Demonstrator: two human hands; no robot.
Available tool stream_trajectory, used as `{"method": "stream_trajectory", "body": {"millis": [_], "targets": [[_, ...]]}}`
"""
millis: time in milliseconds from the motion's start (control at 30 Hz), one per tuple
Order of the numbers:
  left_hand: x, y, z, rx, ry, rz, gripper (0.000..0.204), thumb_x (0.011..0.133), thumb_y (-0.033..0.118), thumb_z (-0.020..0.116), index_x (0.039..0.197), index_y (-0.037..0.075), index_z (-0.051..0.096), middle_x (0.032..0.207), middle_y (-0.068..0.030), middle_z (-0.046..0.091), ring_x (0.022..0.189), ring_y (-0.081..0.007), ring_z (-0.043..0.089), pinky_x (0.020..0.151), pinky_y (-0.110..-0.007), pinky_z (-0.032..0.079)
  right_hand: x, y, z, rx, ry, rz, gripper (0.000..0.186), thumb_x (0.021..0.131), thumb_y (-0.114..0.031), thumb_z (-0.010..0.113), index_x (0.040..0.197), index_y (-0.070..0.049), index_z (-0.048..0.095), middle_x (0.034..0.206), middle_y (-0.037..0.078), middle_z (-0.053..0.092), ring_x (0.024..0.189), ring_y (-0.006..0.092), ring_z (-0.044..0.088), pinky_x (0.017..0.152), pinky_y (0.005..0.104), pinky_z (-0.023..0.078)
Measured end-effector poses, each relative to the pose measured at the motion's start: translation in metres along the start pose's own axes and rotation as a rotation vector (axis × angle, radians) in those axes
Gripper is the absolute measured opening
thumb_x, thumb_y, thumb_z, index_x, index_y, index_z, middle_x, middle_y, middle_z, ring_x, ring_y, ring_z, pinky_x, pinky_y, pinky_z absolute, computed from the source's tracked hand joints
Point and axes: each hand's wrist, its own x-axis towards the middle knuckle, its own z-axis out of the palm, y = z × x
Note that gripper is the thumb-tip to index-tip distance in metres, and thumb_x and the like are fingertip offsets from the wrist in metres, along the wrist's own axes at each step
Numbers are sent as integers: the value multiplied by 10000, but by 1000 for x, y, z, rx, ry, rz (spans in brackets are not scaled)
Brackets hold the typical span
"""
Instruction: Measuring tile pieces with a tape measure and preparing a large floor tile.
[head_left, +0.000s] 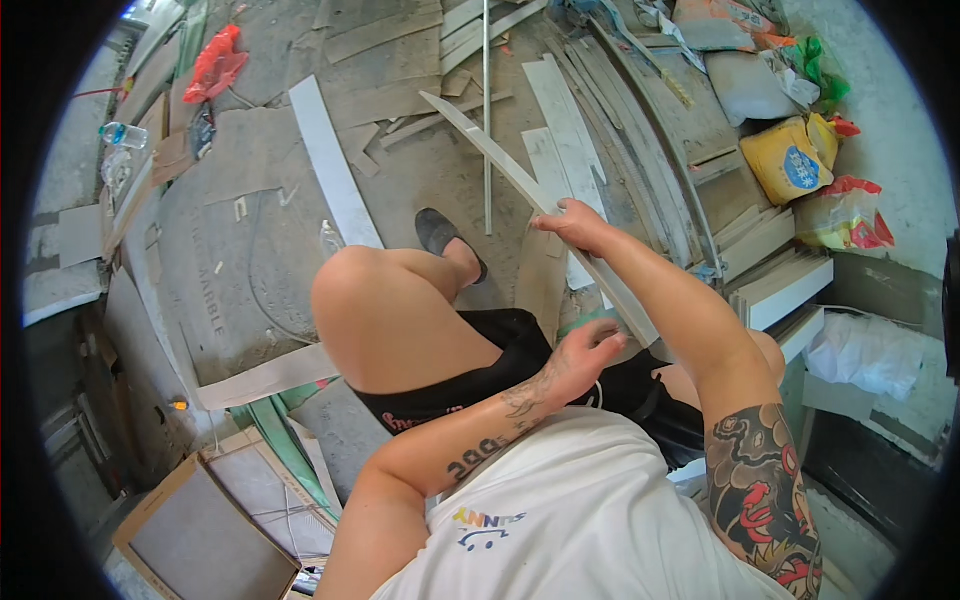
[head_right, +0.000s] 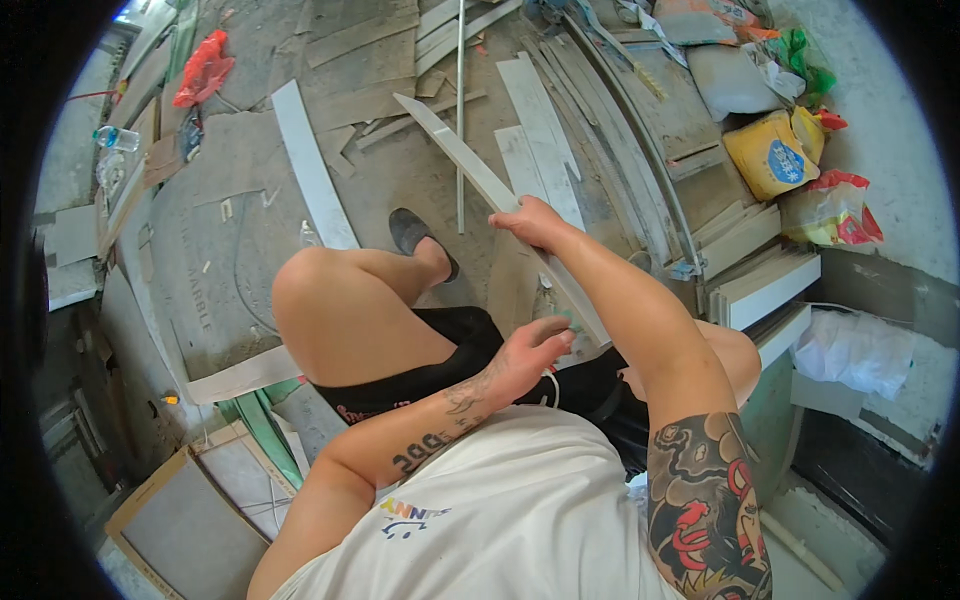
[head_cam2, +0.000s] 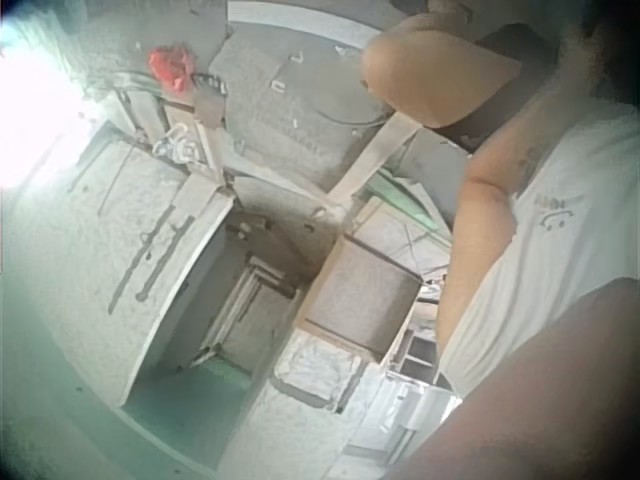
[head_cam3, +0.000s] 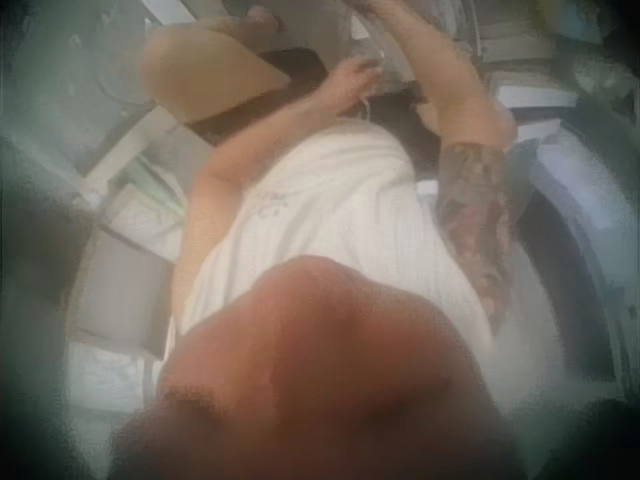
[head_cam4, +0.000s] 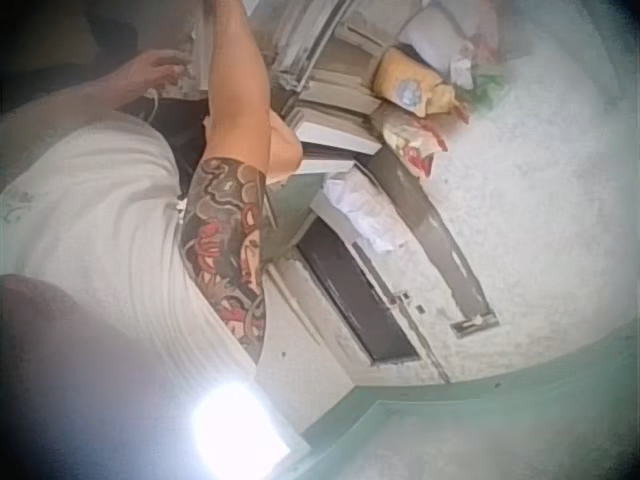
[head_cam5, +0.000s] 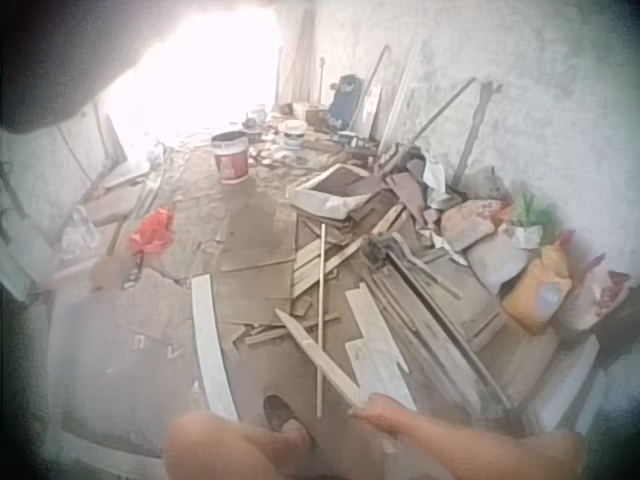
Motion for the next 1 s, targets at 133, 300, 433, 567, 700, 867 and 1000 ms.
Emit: {"method": "stream_trajectory", "body": {"millis": [133,300,433,567,700,867,1000], "targets": [[-5,-9,-7,-233,-8,-180,257,894,171,483,1061,-22,507,949,-89,577,893,-127,546,807,-282,431,6,19,-31,-107,-6,-79,786,624,-447,712,1143,102,500,1076,234,585,940,304,598,791,341,461],[-7,-2,-1,-211,-106,-168,214,885,128,494,1035,-23,505,937,-78,569,901,-127,543,820,-268,432,36,38,-64,-196,77,-171,813,607,-430,722,1199,69,474,1094,244,577,1003,310,576,861,341,436],[4,8,-2,-187,-113,-181,183,888,105,473,1015,-22,509,944,-69,560,910,-124,532,818,-261,431,37,28,-94,-324,16,-199,828,597,-398,735,1240,39,449,1107,253,569,1034,319,562,892,344,425],[12,9,3,-132,-102,-196,171,889,102,464,1001,-18,512,946,-64,557,903,-120,528,818,-261,429,34,35,-113,-403,101,-266,794,599,-374,739,1224,32,465,1085,255,576,1007,336,572,875,356,437],[15,9,5,-152,-92,-206,160,889,102,464,991,-12,512,940,-61,555,897,-115,525,816,-255,427,18,34,-138,-495,111,-266,755,625,-333,732,1241,-7,442,1044,245,591,979,338,577,851,338,439],[17,7,21,-161,-141,-244,161,888,96,464,995,-13,513,939,-63,552,901,-118,536,817,-257,433,-51,48,-199,-648,196,-272,728,637,-297,732,1253,-59,428,1073,216,575,992,338,559,875,358,420],[11,-2,28,-185,-186,-289,158,887,97,468,995,-9,517,933,-66,556,888,-131,548,811,-267,442,-130,61,-238,-603,269,-210,715,635,-265,738,1253,-89,424,1130,206,547,1046,323,535,900,364,406]]}}
